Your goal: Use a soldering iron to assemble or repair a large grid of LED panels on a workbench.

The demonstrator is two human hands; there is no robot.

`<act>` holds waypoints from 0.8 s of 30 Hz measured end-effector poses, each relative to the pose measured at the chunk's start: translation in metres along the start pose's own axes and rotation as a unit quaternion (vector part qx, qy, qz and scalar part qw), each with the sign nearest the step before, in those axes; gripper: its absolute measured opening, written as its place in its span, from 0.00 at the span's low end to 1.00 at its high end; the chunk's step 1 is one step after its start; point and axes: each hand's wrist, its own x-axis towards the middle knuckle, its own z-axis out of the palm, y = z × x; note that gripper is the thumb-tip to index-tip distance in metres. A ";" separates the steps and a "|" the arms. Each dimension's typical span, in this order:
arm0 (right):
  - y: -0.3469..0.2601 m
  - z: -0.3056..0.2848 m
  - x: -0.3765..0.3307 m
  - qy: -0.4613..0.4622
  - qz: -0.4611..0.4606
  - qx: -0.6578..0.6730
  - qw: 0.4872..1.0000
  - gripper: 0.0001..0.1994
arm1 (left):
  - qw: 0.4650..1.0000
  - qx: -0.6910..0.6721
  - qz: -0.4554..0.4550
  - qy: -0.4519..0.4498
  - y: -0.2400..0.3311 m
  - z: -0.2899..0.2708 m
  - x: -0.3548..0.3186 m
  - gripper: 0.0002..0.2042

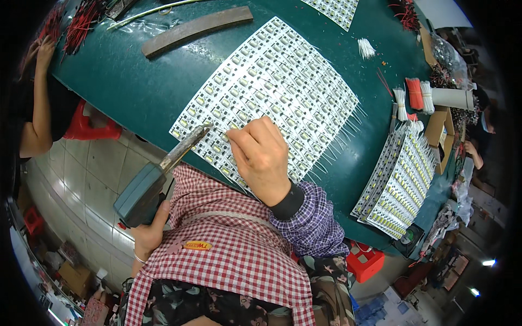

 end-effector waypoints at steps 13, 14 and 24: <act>-0.001 -0.001 -0.002 -0.011 -0.022 -0.029 0.999 0.10 | 0.996 0.076 0.036 -0.040 0.007 0.000 0.007 0.09; -0.001 -0.001 -0.002 -0.012 -0.025 -0.030 0.999 0.10 | 0.995 0.082 0.043 -0.045 0.007 -0.001 0.008 0.09; -0.001 -0.001 -0.002 -0.012 -0.040 -0.048 0.998 0.09 | 0.996 0.074 0.048 -0.024 0.001 -0.003 0.000 0.09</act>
